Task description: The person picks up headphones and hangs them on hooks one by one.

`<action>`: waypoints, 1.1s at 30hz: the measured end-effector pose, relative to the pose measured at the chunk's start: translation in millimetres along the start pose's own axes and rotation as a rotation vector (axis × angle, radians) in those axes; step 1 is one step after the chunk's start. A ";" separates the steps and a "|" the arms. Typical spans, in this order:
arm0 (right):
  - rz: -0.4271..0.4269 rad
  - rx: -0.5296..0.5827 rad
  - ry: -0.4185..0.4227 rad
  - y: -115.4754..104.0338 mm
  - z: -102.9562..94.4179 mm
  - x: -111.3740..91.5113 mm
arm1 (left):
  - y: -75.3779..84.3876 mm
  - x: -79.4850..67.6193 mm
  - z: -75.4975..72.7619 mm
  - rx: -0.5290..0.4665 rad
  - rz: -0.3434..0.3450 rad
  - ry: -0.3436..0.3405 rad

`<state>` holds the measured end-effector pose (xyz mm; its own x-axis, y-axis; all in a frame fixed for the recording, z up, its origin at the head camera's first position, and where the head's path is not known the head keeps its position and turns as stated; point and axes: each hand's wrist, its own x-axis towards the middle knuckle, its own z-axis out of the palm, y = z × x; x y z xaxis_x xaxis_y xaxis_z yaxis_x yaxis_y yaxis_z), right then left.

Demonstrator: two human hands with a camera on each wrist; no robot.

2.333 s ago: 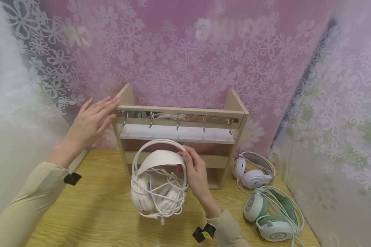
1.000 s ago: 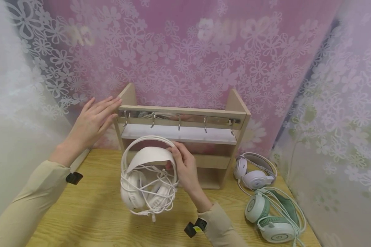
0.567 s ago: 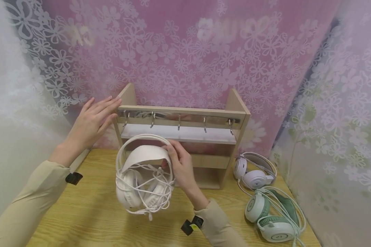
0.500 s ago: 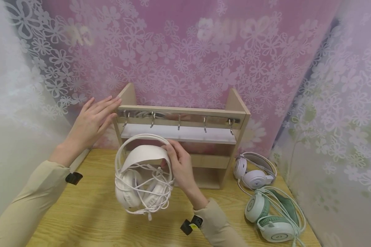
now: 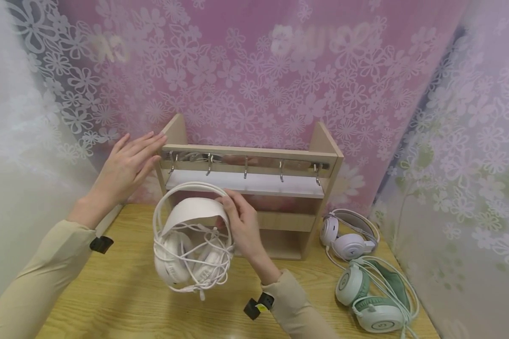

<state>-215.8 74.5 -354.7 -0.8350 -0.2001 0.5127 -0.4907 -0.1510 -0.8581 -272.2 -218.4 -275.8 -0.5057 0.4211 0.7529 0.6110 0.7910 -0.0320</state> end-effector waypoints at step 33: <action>-0.033 -0.024 -0.038 -5.6 19.3 17.4 | 0.3 1.8 -3.1 -0.010 -0.028 -0.029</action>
<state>-222.7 53.2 -340.4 -0.8082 -0.2319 0.5413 -0.5244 -0.1351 -0.8407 -271.1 -218.8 -272.5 -0.5401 0.4112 0.7343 0.6023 0.7983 -0.0040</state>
